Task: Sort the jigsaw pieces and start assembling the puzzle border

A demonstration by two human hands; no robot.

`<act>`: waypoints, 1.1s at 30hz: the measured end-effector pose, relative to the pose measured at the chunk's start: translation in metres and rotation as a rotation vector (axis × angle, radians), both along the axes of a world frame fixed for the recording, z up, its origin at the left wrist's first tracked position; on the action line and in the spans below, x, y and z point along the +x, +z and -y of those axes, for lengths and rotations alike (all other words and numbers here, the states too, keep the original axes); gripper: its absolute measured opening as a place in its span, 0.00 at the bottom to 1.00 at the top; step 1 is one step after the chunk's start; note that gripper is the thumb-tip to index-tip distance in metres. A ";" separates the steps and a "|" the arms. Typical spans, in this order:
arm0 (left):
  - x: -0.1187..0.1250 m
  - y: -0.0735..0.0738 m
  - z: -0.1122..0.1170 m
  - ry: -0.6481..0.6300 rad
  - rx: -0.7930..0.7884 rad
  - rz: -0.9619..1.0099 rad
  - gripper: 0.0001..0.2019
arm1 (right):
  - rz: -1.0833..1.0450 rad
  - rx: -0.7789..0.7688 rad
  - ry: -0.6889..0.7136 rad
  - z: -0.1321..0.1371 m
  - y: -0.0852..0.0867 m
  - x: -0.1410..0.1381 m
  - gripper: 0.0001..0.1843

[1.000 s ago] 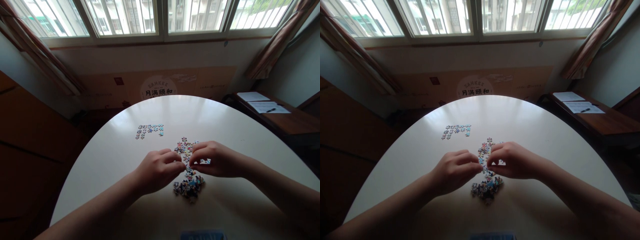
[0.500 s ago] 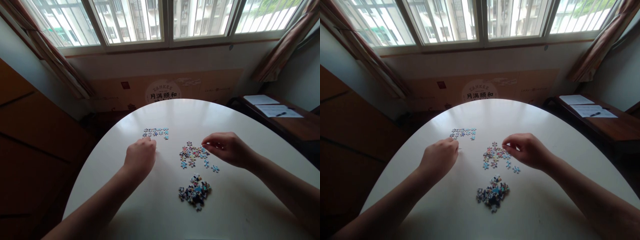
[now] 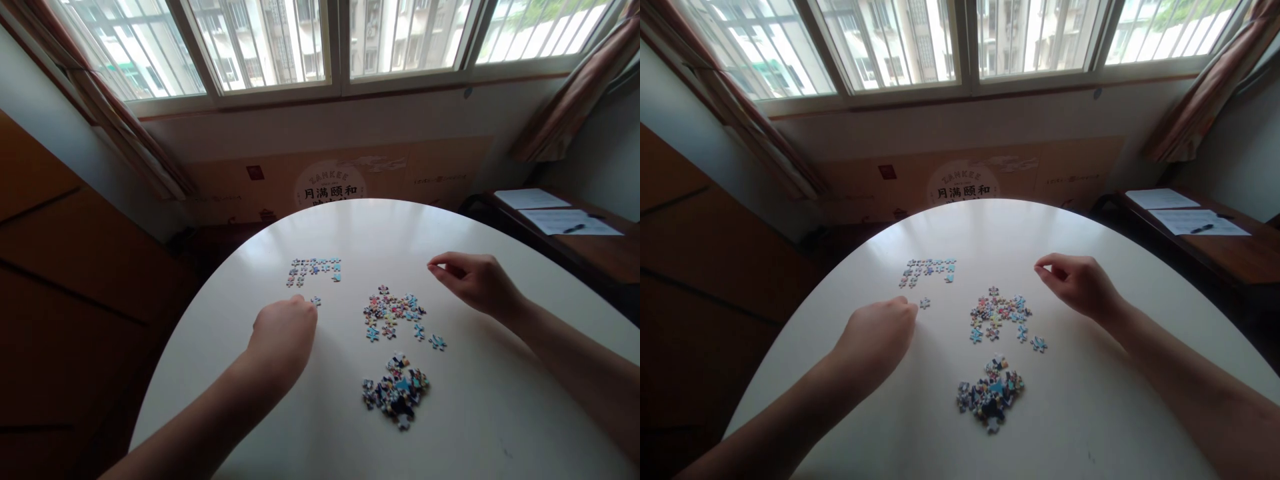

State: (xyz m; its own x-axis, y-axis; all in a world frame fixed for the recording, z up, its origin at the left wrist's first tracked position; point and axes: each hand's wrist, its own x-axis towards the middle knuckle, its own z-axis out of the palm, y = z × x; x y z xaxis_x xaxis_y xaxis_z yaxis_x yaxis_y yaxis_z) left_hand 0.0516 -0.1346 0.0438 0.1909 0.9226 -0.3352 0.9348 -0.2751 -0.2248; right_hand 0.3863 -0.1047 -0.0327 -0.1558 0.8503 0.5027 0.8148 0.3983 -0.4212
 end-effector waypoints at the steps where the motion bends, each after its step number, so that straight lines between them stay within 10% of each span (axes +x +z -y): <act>1: 0.001 0.001 0.003 0.006 -0.028 -0.016 0.19 | 0.007 -0.015 -0.002 -0.002 -0.004 0.001 0.15; 6: 0.009 0.000 0.012 0.019 -0.145 -0.067 0.41 | -0.035 -0.060 -0.030 -0.008 -0.017 0.004 0.15; 33: -0.003 -0.010 -0.023 0.066 -0.097 -0.044 0.42 | -0.007 -0.107 -0.009 -0.009 -0.021 0.002 0.15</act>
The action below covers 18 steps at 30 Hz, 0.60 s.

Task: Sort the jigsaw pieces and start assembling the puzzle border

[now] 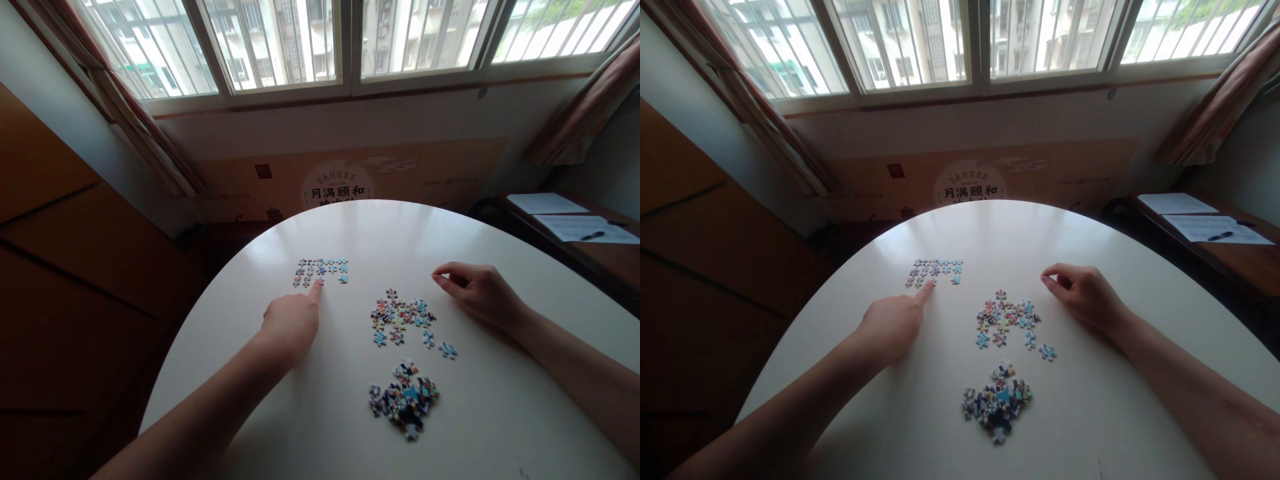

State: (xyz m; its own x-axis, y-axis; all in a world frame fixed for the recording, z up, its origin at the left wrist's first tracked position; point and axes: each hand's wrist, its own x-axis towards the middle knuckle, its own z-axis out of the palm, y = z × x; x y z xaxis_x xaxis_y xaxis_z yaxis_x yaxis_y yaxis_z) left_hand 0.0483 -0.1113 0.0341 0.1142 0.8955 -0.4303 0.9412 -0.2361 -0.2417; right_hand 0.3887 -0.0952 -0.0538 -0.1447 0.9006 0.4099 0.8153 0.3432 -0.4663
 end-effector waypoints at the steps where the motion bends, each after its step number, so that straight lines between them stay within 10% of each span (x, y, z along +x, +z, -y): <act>1: 0.000 0.001 0.000 0.002 -0.001 -0.003 0.41 | 0.001 0.000 -0.001 0.000 0.000 0.000 0.14; 18: -0.010 -0.015 -0.010 -0.018 0.055 0.017 0.39 | -0.094 -0.009 0.030 0.006 0.014 -0.010 0.14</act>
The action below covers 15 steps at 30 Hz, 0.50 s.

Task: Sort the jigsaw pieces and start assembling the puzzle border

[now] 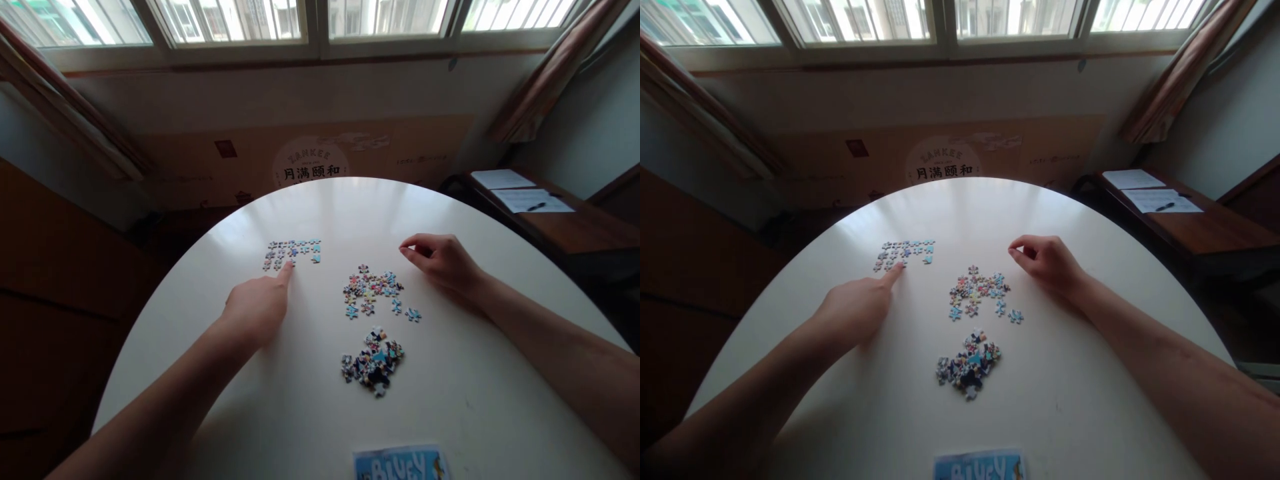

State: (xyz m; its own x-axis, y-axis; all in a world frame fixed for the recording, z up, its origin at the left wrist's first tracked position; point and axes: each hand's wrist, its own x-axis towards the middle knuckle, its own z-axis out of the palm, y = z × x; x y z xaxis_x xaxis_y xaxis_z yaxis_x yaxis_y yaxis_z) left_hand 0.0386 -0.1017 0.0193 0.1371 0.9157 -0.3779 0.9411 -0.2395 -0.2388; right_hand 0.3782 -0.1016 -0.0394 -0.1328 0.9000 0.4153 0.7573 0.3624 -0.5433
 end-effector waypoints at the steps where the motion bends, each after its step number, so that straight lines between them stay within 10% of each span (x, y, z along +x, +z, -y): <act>1: 0.000 0.000 0.000 0.004 -0.002 0.000 0.38 | -0.037 -0.012 0.027 0.004 0.006 -0.006 0.14; 8: 0.011 0.006 0.013 -0.012 0.054 0.000 0.42 | 0.151 -0.314 0.656 0.046 0.061 -0.044 0.07; 15: 0.023 0.005 0.032 -0.113 0.151 0.102 0.35 | 0.384 -0.402 0.675 0.065 0.069 -0.054 0.05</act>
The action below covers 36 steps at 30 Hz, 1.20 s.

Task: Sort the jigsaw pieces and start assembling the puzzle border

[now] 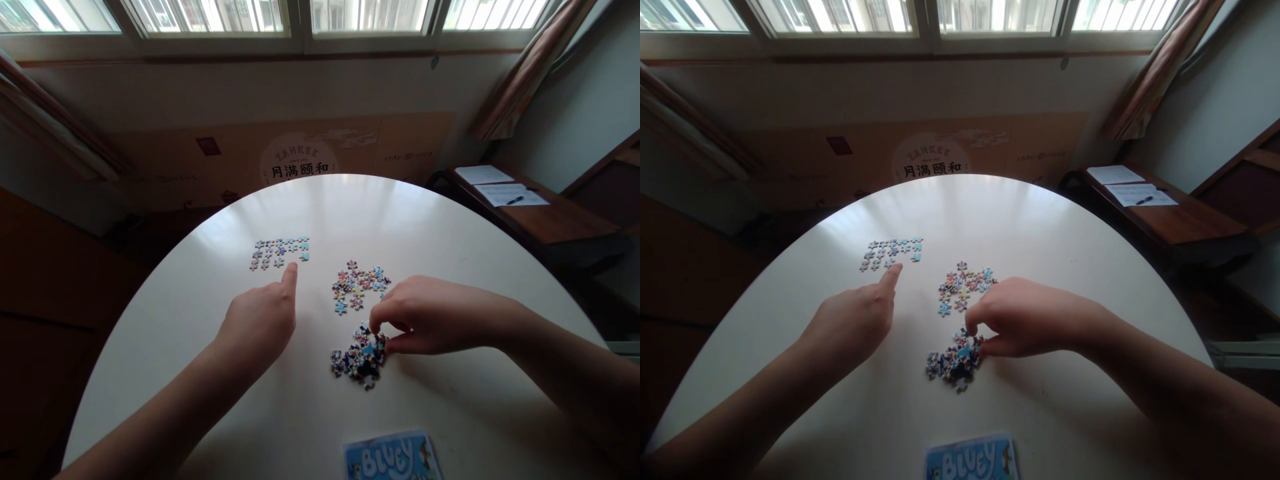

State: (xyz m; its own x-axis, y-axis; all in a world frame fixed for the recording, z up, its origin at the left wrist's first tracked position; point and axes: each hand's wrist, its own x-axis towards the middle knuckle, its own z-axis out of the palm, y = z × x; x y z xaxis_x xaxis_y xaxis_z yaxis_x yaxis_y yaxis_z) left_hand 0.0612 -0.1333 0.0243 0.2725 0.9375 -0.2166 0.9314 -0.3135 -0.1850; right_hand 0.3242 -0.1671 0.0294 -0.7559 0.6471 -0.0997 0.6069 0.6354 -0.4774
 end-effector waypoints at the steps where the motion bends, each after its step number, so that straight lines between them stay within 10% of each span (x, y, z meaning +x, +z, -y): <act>1: 0.000 -0.002 0.000 -0.001 0.003 0.002 0.34 | 0.013 -0.001 0.003 0.000 -0.001 0.000 0.05; 21: 0.006 -0.016 0.005 -0.106 -0.100 0.033 0.39 | 0.037 -0.078 -0.070 -0.003 -0.004 -0.004 0.09; 36: -0.015 -0.017 -0.027 0.076 -0.019 -0.026 0.35 | 0.028 -0.049 -0.105 -0.005 -0.012 -0.001 0.07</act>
